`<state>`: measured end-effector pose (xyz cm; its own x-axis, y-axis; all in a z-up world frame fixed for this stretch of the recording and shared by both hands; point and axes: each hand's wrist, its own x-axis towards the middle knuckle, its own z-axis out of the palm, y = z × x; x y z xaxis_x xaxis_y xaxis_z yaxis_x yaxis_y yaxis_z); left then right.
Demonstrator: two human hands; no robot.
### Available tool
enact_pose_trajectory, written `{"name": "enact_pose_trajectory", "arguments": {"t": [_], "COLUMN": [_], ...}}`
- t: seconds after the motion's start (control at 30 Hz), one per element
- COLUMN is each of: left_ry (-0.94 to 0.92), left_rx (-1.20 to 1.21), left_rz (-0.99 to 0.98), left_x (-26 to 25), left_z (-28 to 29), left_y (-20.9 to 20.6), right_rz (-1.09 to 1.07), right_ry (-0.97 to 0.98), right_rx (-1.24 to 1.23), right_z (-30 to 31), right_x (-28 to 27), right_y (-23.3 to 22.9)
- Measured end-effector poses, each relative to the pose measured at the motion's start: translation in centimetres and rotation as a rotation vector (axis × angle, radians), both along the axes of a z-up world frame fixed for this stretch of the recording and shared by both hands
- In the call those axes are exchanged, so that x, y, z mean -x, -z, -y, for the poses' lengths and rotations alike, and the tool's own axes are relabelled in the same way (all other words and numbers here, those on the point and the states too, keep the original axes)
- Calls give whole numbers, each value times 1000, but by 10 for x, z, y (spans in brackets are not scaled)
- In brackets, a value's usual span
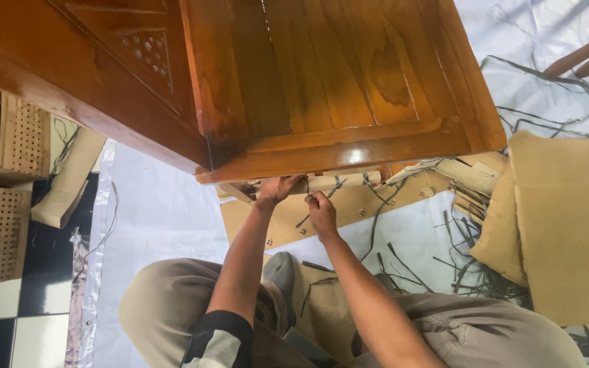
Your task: Packaging wooden furniture by securing cardboard protectors with plastic strips.
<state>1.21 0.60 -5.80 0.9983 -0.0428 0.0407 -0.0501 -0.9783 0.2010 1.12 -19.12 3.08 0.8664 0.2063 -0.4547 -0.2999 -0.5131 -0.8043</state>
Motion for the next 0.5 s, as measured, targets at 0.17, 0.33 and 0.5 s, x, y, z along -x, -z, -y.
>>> {"name": "enact_pose_trajectory", "arguments": {"t": [0.17,0.33,0.5], "left_ry": [-332,-417,-440], "left_rx": [587,678,832], "left_rz": [-135,-238,-245], "left_x": [15,21,25], "left_z": [23,27,30], "left_y": [-129,-140,-142], "right_rz": [149,232,250], "right_ry": [-61,-42,-24], "right_rx": [83,74,31], "right_z": [7,12,16], "right_x": [14,27,28], "right_y": [-7,-31,-51]}}
